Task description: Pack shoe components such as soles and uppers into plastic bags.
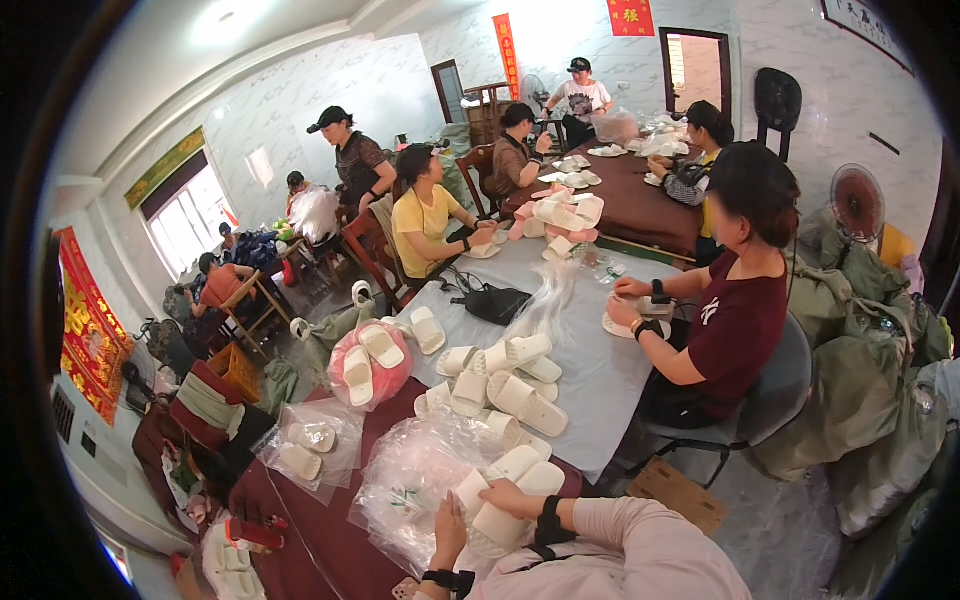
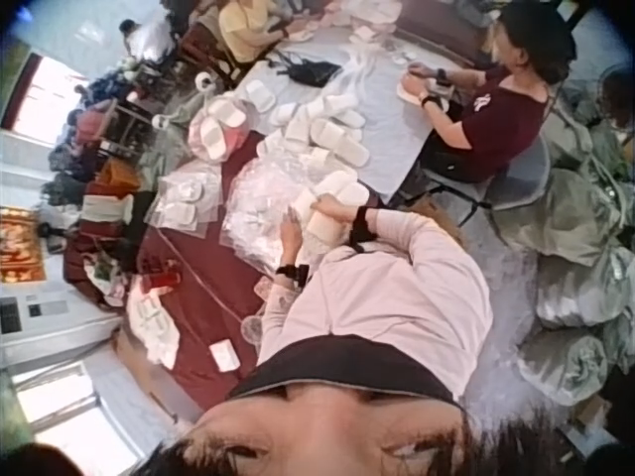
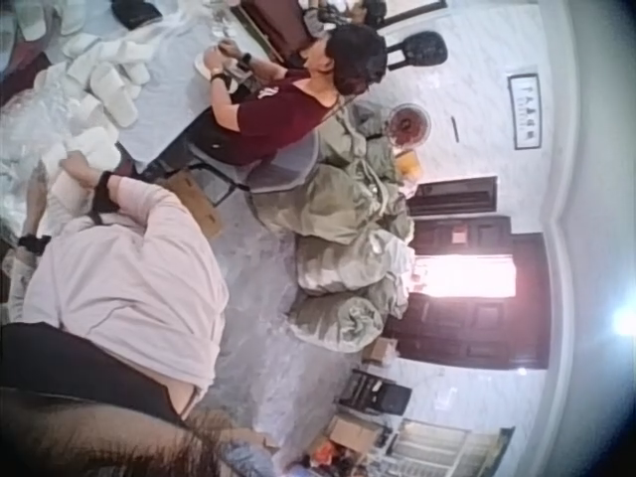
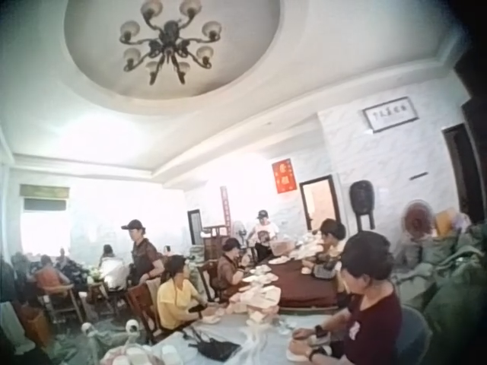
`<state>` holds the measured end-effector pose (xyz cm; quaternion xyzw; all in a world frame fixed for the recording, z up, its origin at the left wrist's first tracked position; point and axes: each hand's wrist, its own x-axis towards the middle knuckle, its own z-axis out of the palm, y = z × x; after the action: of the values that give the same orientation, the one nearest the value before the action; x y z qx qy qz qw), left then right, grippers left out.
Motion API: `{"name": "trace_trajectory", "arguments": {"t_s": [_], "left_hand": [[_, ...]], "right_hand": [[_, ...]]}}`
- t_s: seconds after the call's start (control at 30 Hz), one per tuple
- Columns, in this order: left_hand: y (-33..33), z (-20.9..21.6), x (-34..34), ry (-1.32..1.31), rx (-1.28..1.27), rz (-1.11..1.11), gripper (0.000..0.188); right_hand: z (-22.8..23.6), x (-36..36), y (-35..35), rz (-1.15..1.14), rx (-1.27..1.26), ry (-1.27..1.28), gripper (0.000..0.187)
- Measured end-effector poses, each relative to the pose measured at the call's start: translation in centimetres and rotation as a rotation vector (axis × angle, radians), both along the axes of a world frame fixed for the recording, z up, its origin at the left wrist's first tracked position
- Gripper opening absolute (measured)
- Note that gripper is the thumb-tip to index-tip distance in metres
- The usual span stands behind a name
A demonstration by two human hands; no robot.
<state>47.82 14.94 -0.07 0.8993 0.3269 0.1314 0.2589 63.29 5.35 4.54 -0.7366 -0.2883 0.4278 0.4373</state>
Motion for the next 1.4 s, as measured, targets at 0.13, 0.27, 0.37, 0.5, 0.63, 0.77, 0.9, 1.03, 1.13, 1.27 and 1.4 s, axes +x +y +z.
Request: {"name": "trace_trajectory", "arguments": {"t_s": [0.13, 0.27, 0.37, 0.5, 0.63, 0.77, 0.9, 1.03, 1.13, 1.27, 1.4], "left_hand": [[-0.4, 0.0, -0.1, -0.061, -0.071, 0.001, 0.045], [-0.4, 0.3, 0.0, -0.036, -0.092, 0.009, 0.045], [-0.6, 0.6, 0.1, 0.049, -0.067, 0.03, 0.046], [-0.8, -0.7, -0.6, -0.021, -0.003, 0.037, 0.048], [-1.1, -1.7, -0.6, -0.081, 0.106, 0.02, 0.05], [-1.6, -1.3, -0.4, 0.013, 0.202, 0.056, 0.05], [-1.4, 0.4, 0.6, 0.176, 0.169, 0.176, 0.05], [0.2, -0.4, 0.7, -0.141, -0.044, 0.239, 0.048], [0.8, -0.5, 1.0, -0.174, -0.071, 0.221, 0.048], [0.7, -0.2, 1.6, -0.172, -0.027, 0.142, 0.048], [-0.4, -0.2, 1.6, 0.002, 0.001, 0.129, 0.047]], "right_hand": [[-1.5, -0.5, 0.5, -0.195, -0.003, 0.045, 0.037], [-3.1, 0.4, 0.6, -0.28, -0.008, 0.07, 0.04], [-3.2, 0.7, 0.6, -0.447, 0.079, 0.261, 0.039], [-1.1, -0.1, 0.4, -0.518, 0.105, 0.49, 0.032], [-1.8, -0.2, 0.5, -0.534, 0.193, 0.587, 0.032], [-0.2, -0.6, 0.7, -0.367, 0.162, 0.871, 0.038], [-0.7, -0.5, 0.6, -0.152, 0.074, 0.919, 0.045], [-0.6, -0.8, 0.1, -0.045, -0.004, 0.883, 0.049], [-0.5, -1.0, -0.2, 0.031, -0.114, 0.761, 0.045], [-3.1, -0.1, 0.3, 0.148, -0.057, 0.886, 0.039], [-2.1, 0.1, 1.5, 0.069, -0.062, 1.121, 0.04]]}}
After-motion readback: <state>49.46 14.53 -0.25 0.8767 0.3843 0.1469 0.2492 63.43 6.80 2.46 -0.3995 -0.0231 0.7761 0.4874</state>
